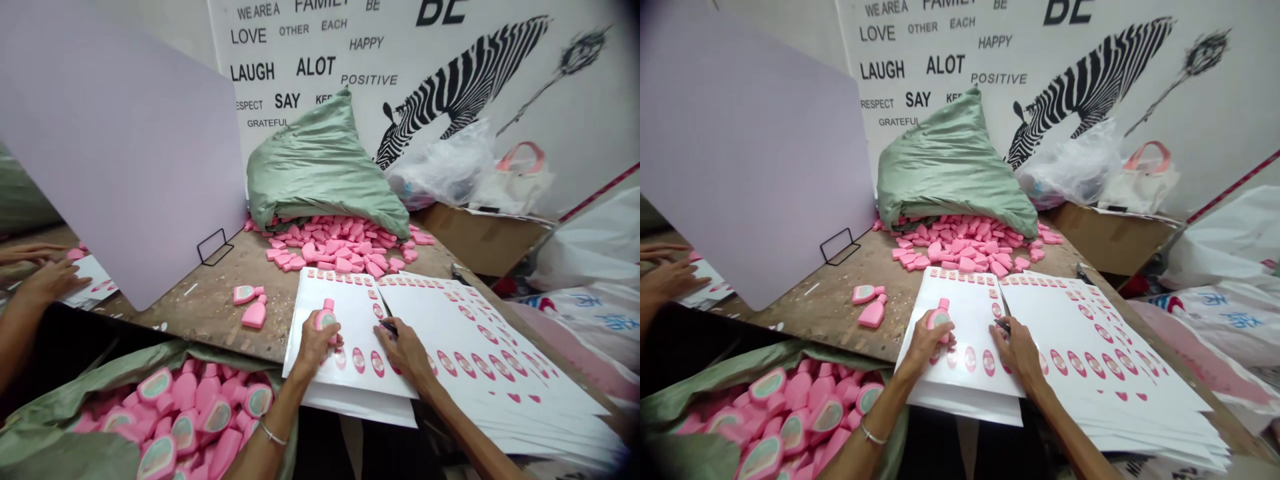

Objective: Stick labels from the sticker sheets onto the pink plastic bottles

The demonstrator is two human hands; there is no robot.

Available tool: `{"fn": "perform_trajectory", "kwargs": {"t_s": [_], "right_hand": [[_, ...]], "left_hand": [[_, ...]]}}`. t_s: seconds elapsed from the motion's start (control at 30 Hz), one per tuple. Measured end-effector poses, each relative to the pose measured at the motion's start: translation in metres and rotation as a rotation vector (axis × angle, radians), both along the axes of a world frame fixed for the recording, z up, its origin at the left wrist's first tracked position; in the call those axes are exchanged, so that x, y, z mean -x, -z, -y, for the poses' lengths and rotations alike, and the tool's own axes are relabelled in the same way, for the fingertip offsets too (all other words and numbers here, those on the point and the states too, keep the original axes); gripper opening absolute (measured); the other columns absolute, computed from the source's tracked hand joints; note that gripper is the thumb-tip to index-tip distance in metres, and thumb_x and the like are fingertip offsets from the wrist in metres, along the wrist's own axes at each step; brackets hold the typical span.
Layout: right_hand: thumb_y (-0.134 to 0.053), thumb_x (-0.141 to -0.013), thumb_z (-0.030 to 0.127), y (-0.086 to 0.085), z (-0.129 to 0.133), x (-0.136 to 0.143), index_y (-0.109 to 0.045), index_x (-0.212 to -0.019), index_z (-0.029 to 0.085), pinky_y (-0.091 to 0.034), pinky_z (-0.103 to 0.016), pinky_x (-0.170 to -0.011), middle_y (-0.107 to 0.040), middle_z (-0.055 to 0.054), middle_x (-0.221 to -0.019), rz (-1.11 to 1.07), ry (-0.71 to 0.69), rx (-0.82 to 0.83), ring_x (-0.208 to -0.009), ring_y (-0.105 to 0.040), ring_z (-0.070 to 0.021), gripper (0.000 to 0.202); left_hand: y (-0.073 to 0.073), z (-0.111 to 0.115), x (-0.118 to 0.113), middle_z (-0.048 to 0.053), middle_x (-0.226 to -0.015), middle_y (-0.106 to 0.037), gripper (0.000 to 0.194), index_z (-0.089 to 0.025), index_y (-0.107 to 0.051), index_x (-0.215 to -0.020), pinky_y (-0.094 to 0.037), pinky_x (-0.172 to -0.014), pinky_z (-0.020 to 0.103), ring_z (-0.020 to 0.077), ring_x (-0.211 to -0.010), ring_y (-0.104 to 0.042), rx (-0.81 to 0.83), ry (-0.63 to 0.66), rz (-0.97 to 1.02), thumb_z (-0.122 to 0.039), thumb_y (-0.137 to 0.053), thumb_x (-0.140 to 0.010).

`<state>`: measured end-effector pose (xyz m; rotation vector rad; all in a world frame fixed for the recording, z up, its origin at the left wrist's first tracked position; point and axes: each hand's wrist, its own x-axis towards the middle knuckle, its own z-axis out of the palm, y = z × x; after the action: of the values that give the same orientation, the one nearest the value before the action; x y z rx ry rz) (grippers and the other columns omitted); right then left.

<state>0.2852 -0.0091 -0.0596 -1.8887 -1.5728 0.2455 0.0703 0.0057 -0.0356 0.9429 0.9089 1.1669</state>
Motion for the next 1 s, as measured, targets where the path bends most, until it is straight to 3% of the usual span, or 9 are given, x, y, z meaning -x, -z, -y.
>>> {"fn": "perform_trajectory", "kwargs": {"t_s": [0.1,0.2,0.37,0.7,0.87,1.0], "right_hand": [[-0.048,-0.081,0.051,0.016,0.003,0.005,-0.057,-0.099,0.021,-0.045,-0.036,-0.076,-0.064,-0.008,-0.092,0.074,0.033,-0.059,-0.086,-0.058,-0.0232,0.037],[-0.049,-0.081,0.050,0.017,0.004,0.006,-0.057,-0.099,0.022,-0.046,-0.034,-0.075,-0.064,-0.006,-0.091,0.088,0.018,-0.080,-0.085,-0.059,-0.0215,0.034],[-0.050,-0.081,0.047,0.012,0.005,0.008,-0.057,-0.098,0.022,-0.046,-0.033,-0.075,-0.064,-0.005,-0.089,0.088,0.025,-0.091,-0.084,-0.059,-0.0210,0.031],[-0.044,-0.084,0.041,0.011,0.011,0.008,-0.056,-0.098,0.021,-0.044,-0.034,-0.074,-0.063,-0.006,-0.090,0.085,0.013,-0.115,-0.084,-0.056,-0.0216,0.028],[-0.043,-0.084,0.037,0.014,0.011,0.004,-0.056,-0.097,0.020,-0.042,-0.032,-0.072,-0.063,-0.006,-0.089,0.111,0.020,-0.134,-0.085,-0.055,-0.0214,0.025],[-0.042,-0.086,0.034,0.016,0.010,0.002,-0.055,-0.098,0.019,-0.040,-0.032,-0.073,-0.063,-0.006,-0.090,0.151,0.004,-0.160,-0.084,-0.054,-0.0215,0.023]], "left_hand": [[0.016,-0.002,-0.003,-0.007,-0.048,-0.052,0.028,-0.017,-0.056,-0.088,-0.042,-0.042,0.020,0.0106,-0.041,-0.052,-0.074,-0.068,-0.102,-0.025,-0.069,-0.064],[0.022,0.000,-0.006,-0.007,-0.049,-0.052,0.026,-0.019,-0.056,-0.091,-0.042,-0.042,0.018,0.0097,-0.041,-0.052,-0.132,-0.109,-0.162,-0.028,-0.067,-0.069],[0.017,0.006,-0.003,-0.006,-0.051,-0.050,0.032,-0.019,-0.055,-0.092,-0.040,-0.038,0.019,0.0092,-0.036,-0.049,-0.177,-0.107,-0.173,-0.048,-0.053,-0.081],[0.012,0.009,0.001,0.002,-0.050,-0.055,0.062,-0.014,-0.054,-0.069,-0.042,-0.038,0.022,0.0129,-0.038,-0.054,-0.128,-0.077,-0.049,-0.068,-0.029,-0.083],[0.009,0.012,-0.003,0.001,-0.065,-0.061,0.048,-0.014,-0.055,-0.091,-0.045,-0.042,0.023,0.0129,-0.044,-0.058,-0.142,-0.106,-0.067,-0.059,-0.058,-0.074],[0.007,0.012,-0.007,0.002,-0.066,-0.062,0.045,-0.014,-0.053,-0.093,-0.047,-0.044,0.023,0.0137,-0.047,-0.060,-0.145,-0.138,-0.098,-0.055,-0.059,-0.076]]}}
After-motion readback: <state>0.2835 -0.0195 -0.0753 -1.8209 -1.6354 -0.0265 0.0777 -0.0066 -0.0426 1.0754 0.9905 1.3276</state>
